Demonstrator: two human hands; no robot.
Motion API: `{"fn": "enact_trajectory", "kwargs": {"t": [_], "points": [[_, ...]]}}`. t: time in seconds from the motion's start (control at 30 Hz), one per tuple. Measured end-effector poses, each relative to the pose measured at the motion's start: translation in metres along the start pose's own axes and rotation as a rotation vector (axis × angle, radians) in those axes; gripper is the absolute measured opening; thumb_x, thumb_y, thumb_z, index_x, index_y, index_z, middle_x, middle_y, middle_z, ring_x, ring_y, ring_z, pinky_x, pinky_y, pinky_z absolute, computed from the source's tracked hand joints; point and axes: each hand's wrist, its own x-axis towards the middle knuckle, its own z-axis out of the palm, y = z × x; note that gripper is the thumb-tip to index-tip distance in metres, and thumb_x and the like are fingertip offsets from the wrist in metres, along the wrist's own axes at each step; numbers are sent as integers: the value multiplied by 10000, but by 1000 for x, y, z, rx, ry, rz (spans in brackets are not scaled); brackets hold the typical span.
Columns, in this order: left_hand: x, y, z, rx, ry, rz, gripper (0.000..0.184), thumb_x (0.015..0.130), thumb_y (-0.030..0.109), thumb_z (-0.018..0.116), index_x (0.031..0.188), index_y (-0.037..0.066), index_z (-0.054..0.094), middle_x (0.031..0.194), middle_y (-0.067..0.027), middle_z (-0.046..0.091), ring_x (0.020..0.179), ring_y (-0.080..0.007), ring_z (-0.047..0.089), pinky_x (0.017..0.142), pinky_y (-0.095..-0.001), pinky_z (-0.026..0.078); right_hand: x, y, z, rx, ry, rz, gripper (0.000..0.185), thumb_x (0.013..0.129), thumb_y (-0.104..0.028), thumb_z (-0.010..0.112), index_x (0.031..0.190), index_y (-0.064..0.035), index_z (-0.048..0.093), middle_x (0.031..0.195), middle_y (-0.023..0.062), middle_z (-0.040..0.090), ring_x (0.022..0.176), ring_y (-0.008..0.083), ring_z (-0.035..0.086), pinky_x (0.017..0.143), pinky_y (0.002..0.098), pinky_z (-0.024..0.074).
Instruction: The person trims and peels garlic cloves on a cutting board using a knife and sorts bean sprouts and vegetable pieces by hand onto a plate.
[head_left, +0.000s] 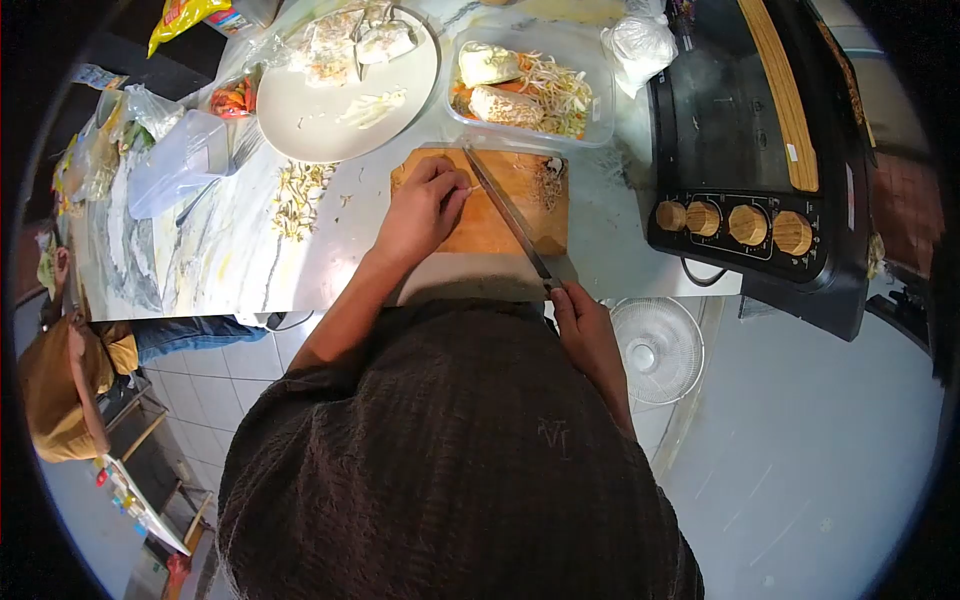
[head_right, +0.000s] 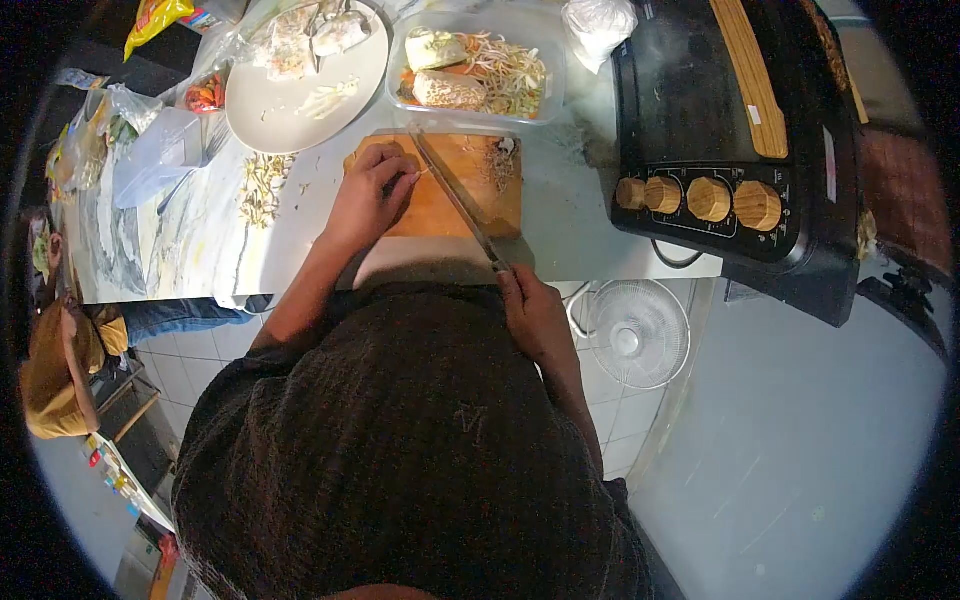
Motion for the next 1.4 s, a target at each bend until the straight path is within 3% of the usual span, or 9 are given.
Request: {"fn": "enact_trajectory", "kwargs": {"t": [0.37, 0.43, 0.57, 0.77, 0.87, 0.93, 1.03, 1.27, 1.4], "points": [[2, -1, 0, 34, 15, 52, 90, 905, 71, 698, 966, 5, 697, 1011, -169, 638, 919, -380, 645, 797, -442, 539, -1, 4, 4, -64, 18, -3, 401, 1064, -379, 489, 1201, -30, 634, 982, 271, 706, 976, 479, 672, 800, 510, 530], [3, 1, -1, 19, -27, -10, 113, 894, 67, 715, 967, -13, 683, 1020, -177, 645, 982, -386, 633, 863, -439, 521, -1, 1, 4, -117, 51, -30, 413, 1058, -378, 501, 1250, -36, 631, 1033, 271, 705, 1008, 468, 672, 834, 509, 537], [2, -1, 0, 33, -27, 2, 103, 891, 54, 709, 965, -10, 678, 1022, -177, 641, 993, -392, 628, 865, -442, 517, -3, -11, 0, -134, 35, -14, 417, 1056, -374, 504, 1269, -39, 631, 1067, 274, 699, 1020, 464, 669, 854, 505, 537], [2, 1, -4, 43, -55, -19, 85, 898, 38, 685, 973, 1, 669, 1040, -177, 634, 992, -393, 626, 860, -454, 514, -13, -24, -1, -205, 110, -2, 374, 1059, -357, 493, 1181, -38, 647, 981, 274, 698, 947, 469, 673, 788, 527, 528], [10, 10, -18, 25, -44, 63, 73, 908, 45, 669, 957, -2, 642, 958, -178, 615, 880, -396, 622, 762, -471, 513, -24, -21, -5, -129, 144, 31, 345, 1063, -348, 487, 1117, -46, 644, 886, 270, 688, 866, 470, 678, 708, 532, 512], [21, 19, -27, 22, -103, 26, 90, 910, 63, 682, 970, 3, 653, 925, -164, 644, 831, -383, 636, 737, -452, 522, -32, -14, -7, -121, 248, 14, 311, 1050, -303, 539, 1073, -19, 662, 729, 227, 642, 655, 392, 645, 612, 443, 473], [49, 35, -33, -125, -68, 97, 115, 912, 105, 699, 983, 17, 679, 907, -154, 679, 779, -370, 655, 714, -427, 533, -44, -15, -15, -107, 230, 107, 336, 1061, -343, 504, 1023, -35, 633, 776, 262, 658, 766, 475, 666, 628, 520, 489], [135, 46, -11, -5, 89, 283, 181, 916, 158, 704, 1051, 42, 733, 987, -172, 714, 748, -362, 681, 715, -404, 551, -47, 1, -12, -74, 298, 53, 356, 1060, -353, 511, 986, -25, 631, 757, 249, 653, 729, 471, 650, 610, 496, 475], [133, 51, -21, 83, 106, 200, 193, 920, 174, 712, 1049, 33, 738, 994, -174, 710, 753, -341, 688, 708, -387, 552, -49, -6, -15, -5, 271, 80, 353, 1051, -355, 531, 1038, -22, 647, 756, 250, 652, 722, 449, 662, 622, 472, 487]]}}
